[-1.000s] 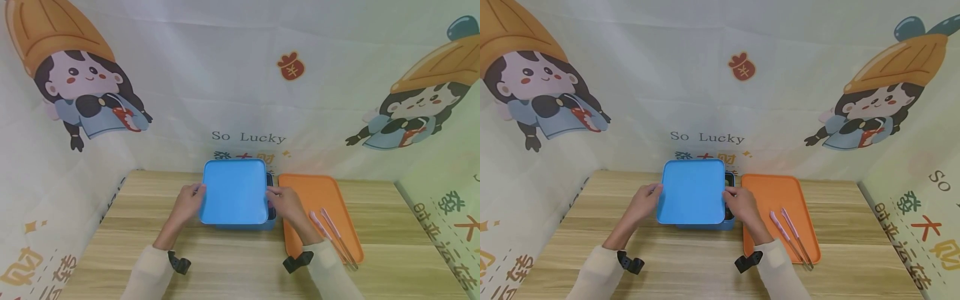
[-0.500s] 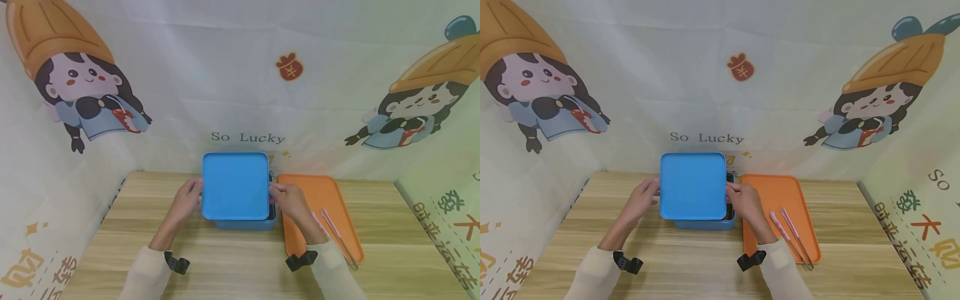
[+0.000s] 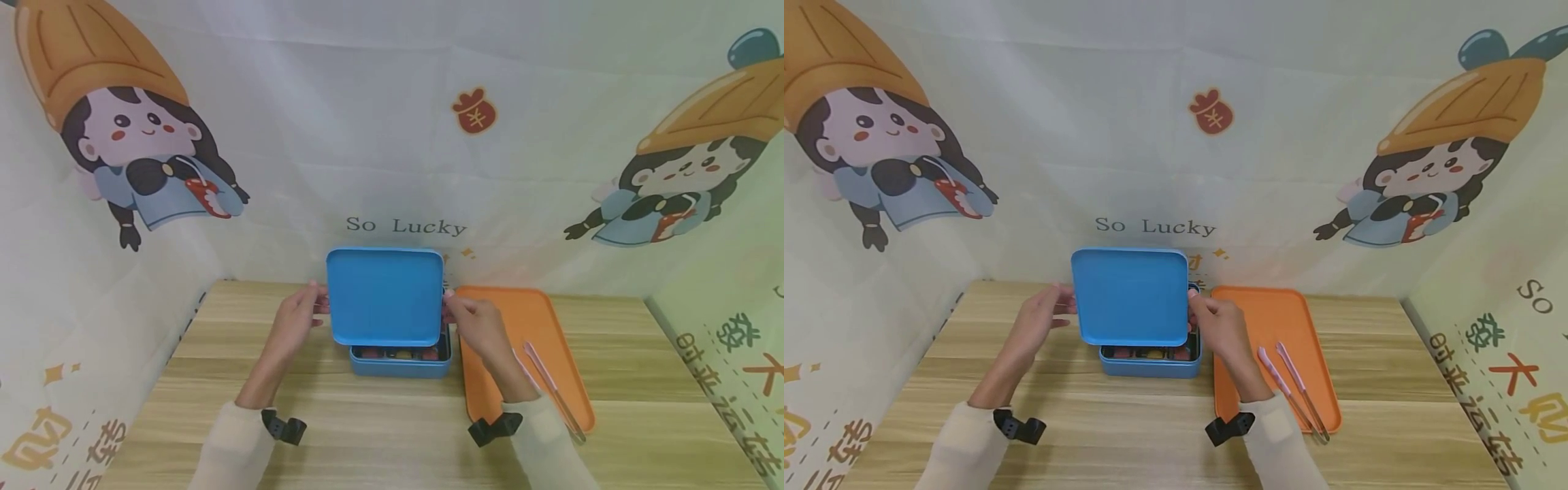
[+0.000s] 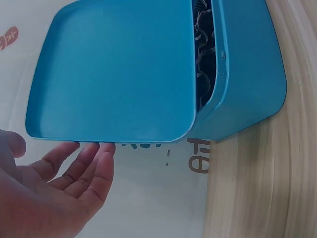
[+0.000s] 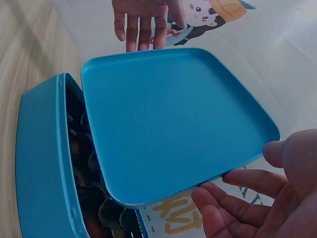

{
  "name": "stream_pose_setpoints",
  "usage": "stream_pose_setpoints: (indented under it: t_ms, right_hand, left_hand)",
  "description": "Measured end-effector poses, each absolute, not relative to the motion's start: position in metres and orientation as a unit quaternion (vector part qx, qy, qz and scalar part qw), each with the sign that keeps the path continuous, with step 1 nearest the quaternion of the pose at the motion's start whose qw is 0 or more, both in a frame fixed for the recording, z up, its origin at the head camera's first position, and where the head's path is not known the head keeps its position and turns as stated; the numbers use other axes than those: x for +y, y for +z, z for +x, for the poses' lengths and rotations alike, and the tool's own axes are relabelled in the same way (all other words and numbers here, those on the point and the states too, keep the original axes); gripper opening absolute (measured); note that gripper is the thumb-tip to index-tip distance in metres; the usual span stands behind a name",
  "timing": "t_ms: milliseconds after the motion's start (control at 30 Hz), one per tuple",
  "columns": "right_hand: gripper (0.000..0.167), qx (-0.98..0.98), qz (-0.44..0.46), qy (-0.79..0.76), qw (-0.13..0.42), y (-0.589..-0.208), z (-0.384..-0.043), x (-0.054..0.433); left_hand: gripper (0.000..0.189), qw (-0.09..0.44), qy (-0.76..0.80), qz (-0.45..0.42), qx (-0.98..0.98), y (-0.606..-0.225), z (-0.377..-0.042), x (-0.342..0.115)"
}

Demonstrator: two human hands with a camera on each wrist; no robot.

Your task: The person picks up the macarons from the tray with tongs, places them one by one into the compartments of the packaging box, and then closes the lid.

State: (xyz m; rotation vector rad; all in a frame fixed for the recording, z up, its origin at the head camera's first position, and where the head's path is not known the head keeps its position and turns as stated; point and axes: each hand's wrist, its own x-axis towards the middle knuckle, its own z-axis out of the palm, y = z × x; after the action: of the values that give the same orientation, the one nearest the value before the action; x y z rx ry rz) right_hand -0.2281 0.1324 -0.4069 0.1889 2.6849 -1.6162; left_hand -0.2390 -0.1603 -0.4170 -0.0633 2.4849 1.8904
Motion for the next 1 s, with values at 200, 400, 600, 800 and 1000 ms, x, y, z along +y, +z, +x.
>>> stream_pose_setpoints:
  t_ms: [200,400,600,800,1000]
  right_hand:
    - [0.047,0.835,0.059,-0.547,-0.015,-0.4072,-0.2295,0.1333]
    - [0.058,0.813,0.055,-0.580,-0.017,-0.4088,-0.2299,0.1359]
    - [0.061,0.814,0.051,-0.579,-0.018,-0.4098,-0.2296,0.1380]
    - [0.052,0.817,0.025,-0.576,-0.011,-0.4122,-0.2297,0.1400]
    - [0.034,0.814,0.020,-0.581,-0.001,-0.4139,-0.2307,0.1422]
  left_hand:
    - [0.067,0.006,0.600,-0.002,0.800,-0.4158,-0.2385,-0.1623]
    - [0.068,-0.003,0.603,0.003,0.798,-0.4140,-0.2362,-0.1613]
    - [0.065,0.004,0.598,0.010,0.802,-0.4162,-0.2349,-0.1618]
    - [0.060,0.009,0.584,0.022,0.812,-0.4183,-0.2340,-0.1633]
    - [0.045,0.023,0.589,0.035,0.807,-0.4197,-0.2339,-0.1624]
